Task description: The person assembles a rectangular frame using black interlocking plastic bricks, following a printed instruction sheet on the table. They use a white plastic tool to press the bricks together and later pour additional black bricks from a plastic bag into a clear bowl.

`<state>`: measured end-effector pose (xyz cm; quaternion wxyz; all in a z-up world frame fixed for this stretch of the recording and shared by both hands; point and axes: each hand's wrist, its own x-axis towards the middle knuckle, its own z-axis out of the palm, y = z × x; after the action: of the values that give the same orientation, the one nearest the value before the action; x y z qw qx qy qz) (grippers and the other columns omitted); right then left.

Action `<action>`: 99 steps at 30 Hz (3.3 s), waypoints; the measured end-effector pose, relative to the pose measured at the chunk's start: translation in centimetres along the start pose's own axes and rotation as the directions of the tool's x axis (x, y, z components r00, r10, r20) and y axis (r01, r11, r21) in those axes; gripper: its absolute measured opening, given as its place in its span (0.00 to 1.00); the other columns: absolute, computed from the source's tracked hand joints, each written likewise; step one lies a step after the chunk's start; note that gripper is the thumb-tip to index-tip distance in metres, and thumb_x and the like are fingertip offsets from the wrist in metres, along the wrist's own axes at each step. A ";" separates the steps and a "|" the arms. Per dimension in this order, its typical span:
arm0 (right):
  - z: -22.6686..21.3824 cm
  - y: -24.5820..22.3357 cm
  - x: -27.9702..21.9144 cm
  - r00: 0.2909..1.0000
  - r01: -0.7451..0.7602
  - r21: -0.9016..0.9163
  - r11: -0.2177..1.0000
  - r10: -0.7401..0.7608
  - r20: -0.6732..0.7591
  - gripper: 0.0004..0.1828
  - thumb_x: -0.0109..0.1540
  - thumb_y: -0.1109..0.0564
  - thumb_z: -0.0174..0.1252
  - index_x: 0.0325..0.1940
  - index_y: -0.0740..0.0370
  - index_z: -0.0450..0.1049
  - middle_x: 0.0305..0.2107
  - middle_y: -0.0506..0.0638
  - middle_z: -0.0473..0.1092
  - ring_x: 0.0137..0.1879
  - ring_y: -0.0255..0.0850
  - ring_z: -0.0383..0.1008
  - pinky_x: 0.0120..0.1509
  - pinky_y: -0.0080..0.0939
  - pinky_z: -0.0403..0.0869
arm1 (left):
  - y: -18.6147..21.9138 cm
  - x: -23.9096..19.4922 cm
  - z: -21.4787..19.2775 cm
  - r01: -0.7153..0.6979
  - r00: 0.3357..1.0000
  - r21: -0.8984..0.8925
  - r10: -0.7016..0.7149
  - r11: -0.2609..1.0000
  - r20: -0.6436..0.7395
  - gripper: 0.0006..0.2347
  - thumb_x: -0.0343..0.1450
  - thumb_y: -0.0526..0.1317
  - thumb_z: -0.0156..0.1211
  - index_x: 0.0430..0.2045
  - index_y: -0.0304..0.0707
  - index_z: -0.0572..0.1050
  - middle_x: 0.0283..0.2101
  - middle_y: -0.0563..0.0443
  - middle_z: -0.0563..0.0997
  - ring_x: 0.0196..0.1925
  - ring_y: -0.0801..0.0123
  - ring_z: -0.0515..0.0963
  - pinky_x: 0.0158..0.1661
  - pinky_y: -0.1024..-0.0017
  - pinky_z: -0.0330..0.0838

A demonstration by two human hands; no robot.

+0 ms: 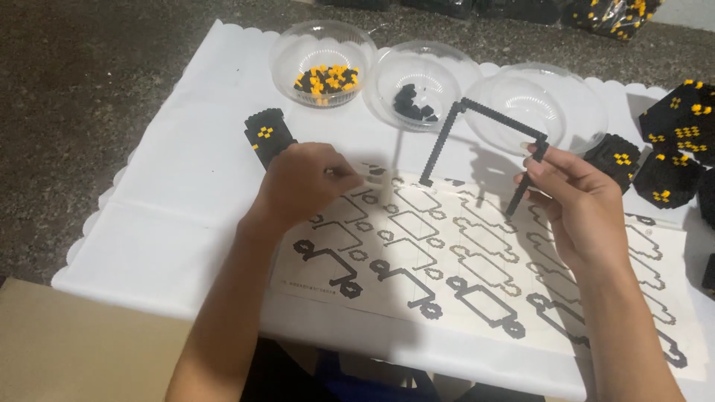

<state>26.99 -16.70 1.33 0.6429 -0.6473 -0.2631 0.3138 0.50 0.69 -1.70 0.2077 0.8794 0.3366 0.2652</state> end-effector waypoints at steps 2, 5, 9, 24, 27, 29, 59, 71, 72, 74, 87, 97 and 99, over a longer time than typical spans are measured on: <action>0.0 0.1 0.0 1.000 0.002 0.017 1.000 -0.002 -0.001 0.10 0.58 0.62 0.58 0.43 0.59 0.69 0.34 0.47 0.71 0.38 0.35 0.74 0.37 0.29 0.70 | 0.2 0.0 -0.1 0.015 0.999 -0.002 -0.015 1.000 0.030 0.06 0.61 0.44 0.64 0.16 0.45 0.79 0.26 0.60 0.81 0.30 0.68 0.77 0.35 0.70 0.67; 0.0 0.1 0.0 1.000 0.010 0.019 1.000 -0.010 0.002 0.10 0.59 0.62 0.58 0.43 0.59 0.70 0.32 0.46 0.70 0.38 0.35 0.74 0.37 0.29 0.70 | 0.9 0.0 -0.7 -0.012 0.998 -0.056 0.015 0.998 0.055 0.05 0.60 0.42 0.60 0.16 0.46 0.81 0.25 0.60 0.82 0.28 0.73 0.77 0.34 0.73 0.67; 0.4 0.5 -0.2 0.998 0.023 -0.007 1.000 -0.023 0.064 0.13 0.57 0.65 0.57 0.46 0.63 0.73 0.34 0.50 0.72 0.38 0.36 0.73 0.45 0.32 0.76 | 3.0 -0.1 -2.2 0.071 0.975 -0.201 -0.025 0.977 0.221 0.11 0.62 0.47 0.63 0.32 0.46 0.81 0.30 0.59 0.82 0.33 0.76 0.77 0.36 0.76 0.68; 2.1 0.1 -1.2 0.995 0.062 -0.208 0.976 -0.045 0.087 0.16 0.58 0.63 0.57 0.50 0.68 0.73 0.31 0.59 0.73 0.36 0.42 0.74 0.40 0.37 0.74 | 3.2 2.8 -0.9 0.226 0.926 -0.560 0.002 0.797 0.377 0.10 0.66 0.38 0.59 0.38 0.35 0.78 0.32 0.43 0.82 0.35 0.62 0.81 0.40 0.66 0.75; 1.9 0.3 -1.4 0.993 -0.005 -0.235 0.972 0.032 0.110 0.17 0.57 0.61 0.58 0.49 0.68 0.74 0.32 0.62 0.74 0.38 0.46 0.75 0.45 0.43 0.74 | 3.4 2.5 -1.3 0.274 0.921 -0.565 -0.041 0.778 0.388 0.09 0.67 0.37 0.58 0.38 0.34 0.78 0.31 0.42 0.82 0.34 0.61 0.80 0.39 0.66 0.74; 2.0 0.1 -1.3 0.990 -0.025 -0.263 0.964 0.061 0.131 0.18 0.55 0.61 0.60 0.49 0.68 0.74 0.33 0.64 0.74 0.40 0.50 0.75 0.47 0.47 0.73 | 3.4 2.5 -1.6 0.282 0.922 -0.562 -0.057 0.777 0.384 0.09 0.67 0.37 0.58 0.37 0.34 0.78 0.30 0.43 0.82 0.34 0.63 0.80 0.38 0.67 0.74; 2.7 -0.4 -0.7 0.968 -0.248 -0.169 0.954 0.252 0.003 0.08 0.57 0.63 0.61 0.40 0.66 0.77 0.22 0.57 0.69 0.27 0.44 0.68 0.31 0.37 0.64 | -6.9 15.8 -2.0 0.269 0.836 0.245 -0.352 0.931 0.420 0.13 0.56 0.30 0.56 0.31 0.47 0.77 0.40 0.57 0.79 0.43 0.64 0.76 0.35 0.69 0.67; 2.9 -0.6 -0.8 0.967 -0.251 -0.152 0.956 0.253 -0.004 0.09 0.57 0.64 0.60 0.42 0.67 0.78 0.26 0.57 0.72 0.27 0.43 0.67 0.34 0.36 0.65 | -5.4 16.9 -1.1 0.143 0.907 0.246 -0.226 0.959 0.356 0.19 0.60 0.24 0.41 0.36 0.48 0.73 0.38 0.58 0.78 0.39 0.64 0.76 0.33 0.64 0.67; 2.9 -0.6 -0.9 0.975 -0.217 -0.085 0.972 0.220 0.020 0.07 0.58 0.65 0.59 0.40 0.69 0.77 0.22 0.58 0.69 0.24 0.42 0.63 0.29 0.36 0.59 | -5.3 16.9 -0.8 0.157 0.897 0.275 -0.254 0.948 0.363 0.18 0.62 0.26 0.38 0.36 0.48 0.72 0.40 0.52 0.75 0.37 0.58 0.75 0.32 0.63 0.67; 3.1 -1.0 -1.1 0.982 -0.184 -0.017 0.983 0.184 0.042 0.05 0.58 0.66 0.57 0.38 0.71 0.75 0.19 0.58 0.66 0.22 0.41 0.58 0.24 0.35 0.54 | -5.1 16.8 -0.5 0.171 0.886 0.304 -0.281 0.937 0.368 0.17 0.63 0.27 0.35 0.35 0.48 0.72 0.43 0.47 0.73 0.36 0.53 0.75 0.32 0.61 0.67; 2.0 0.0 -0.4 0.987 -0.128 -0.017 0.992 0.129 0.099 0.05 0.58 0.66 0.57 0.37 0.71 0.74 0.20 0.58 0.67 0.21 0.41 0.60 0.21 0.36 0.55 | -6.4 15.6 -1.0 0.174 0.932 0.126 -0.204 0.977 0.299 0.11 0.63 0.25 0.58 0.32 0.42 0.73 0.32 0.51 0.76 0.31 0.62 0.75 0.28 0.66 0.64; 2.5 0.6 -0.6 0.990 -0.135 -0.008 0.991 0.135 0.032 0.14 0.58 0.63 0.56 0.47 0.73 0.72 0.30 0.60 0.72 0.34 0.43 0.72 0.41 0.39 0.71 | 3.5 9.2 -4.3 0.149 0.989 -0.509 -0.125 0.848 0.081 0.09 0.64 0.40 0.65 0.35 0.39 0.78 0.29 0.47 0.81 0.34 0.70 0.79 0.41 0.70 0.75; 2.1 1.1 -0.1 0.995 -0.089 0.019 0.996 0.088 0.054 0.13 0.59 0.63 0.56 0.46 0.72 0.72 0.30 0.58 0.72 0.36 0.42 0.73 0.42 0.39 0.72 | 6.4 6.6 -2.1 0.025 1.000 -0.633 -0.009 0.774 0.029 0.08 0.64 0.36 0.63 0.35 0.36 0.78 0.31 0.44 0.81 0.36 0.68 0.80 0.41 0.68 0.77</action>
<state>25.29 -15.44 0.26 0.6281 -0.6428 -0.2476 0.3620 6.51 1.35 5.61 0.4977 0.7583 0.2333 0.3506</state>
